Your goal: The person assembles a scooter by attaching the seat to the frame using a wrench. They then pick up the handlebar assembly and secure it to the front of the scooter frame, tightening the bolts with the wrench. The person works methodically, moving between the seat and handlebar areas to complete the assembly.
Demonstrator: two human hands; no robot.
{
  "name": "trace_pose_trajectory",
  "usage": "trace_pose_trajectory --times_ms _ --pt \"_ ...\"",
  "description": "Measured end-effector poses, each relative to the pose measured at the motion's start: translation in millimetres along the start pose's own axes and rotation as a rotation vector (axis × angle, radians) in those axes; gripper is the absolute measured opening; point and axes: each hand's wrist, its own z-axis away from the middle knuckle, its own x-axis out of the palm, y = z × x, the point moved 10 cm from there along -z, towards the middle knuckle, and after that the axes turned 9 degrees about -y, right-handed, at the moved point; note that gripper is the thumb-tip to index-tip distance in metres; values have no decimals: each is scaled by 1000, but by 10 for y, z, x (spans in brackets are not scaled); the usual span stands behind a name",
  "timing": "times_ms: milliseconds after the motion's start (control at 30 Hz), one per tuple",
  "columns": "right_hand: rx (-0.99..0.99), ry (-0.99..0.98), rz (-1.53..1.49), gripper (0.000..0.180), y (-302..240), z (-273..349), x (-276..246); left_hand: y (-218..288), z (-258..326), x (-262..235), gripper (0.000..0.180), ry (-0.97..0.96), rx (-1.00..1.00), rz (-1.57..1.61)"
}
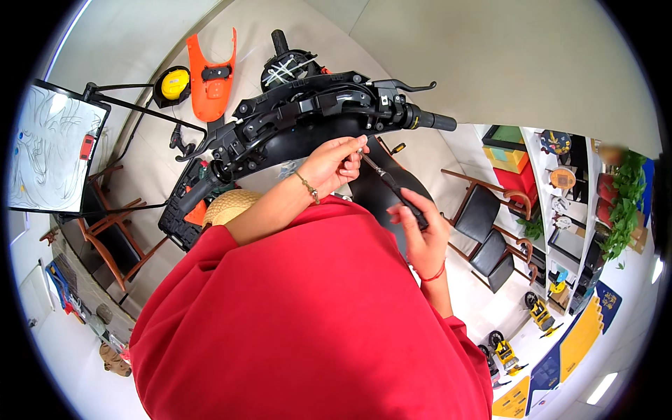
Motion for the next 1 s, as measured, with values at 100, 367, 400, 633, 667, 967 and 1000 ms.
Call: trace_pose_trajectory --times_ms 100,367,400,633,667,967,1000 --pt "-157 -34 269 25 -135 -34 75 13 -36 -20 23 36 5 77" --pt "-249 22 512 30 -377 -245 95 46 -240 15 26 41 14 225" --pt "-233 27 513 29 -366 -286 92 69 -291 20 27 46 40 236" --pt "-13 80 218 25 -210 -586 40 205 -481 -56 31 108 100 255" --pt "9 85 107 25 -115 -619 32 223 -501 -59 30 92 104 266" --pt "141 162 -216 27 207 -732 -32 191 -618 -123 30 89 88 334" --pt "104 134 -123 27 184 -725 -11 162 -639 -143 30 78 84 358"
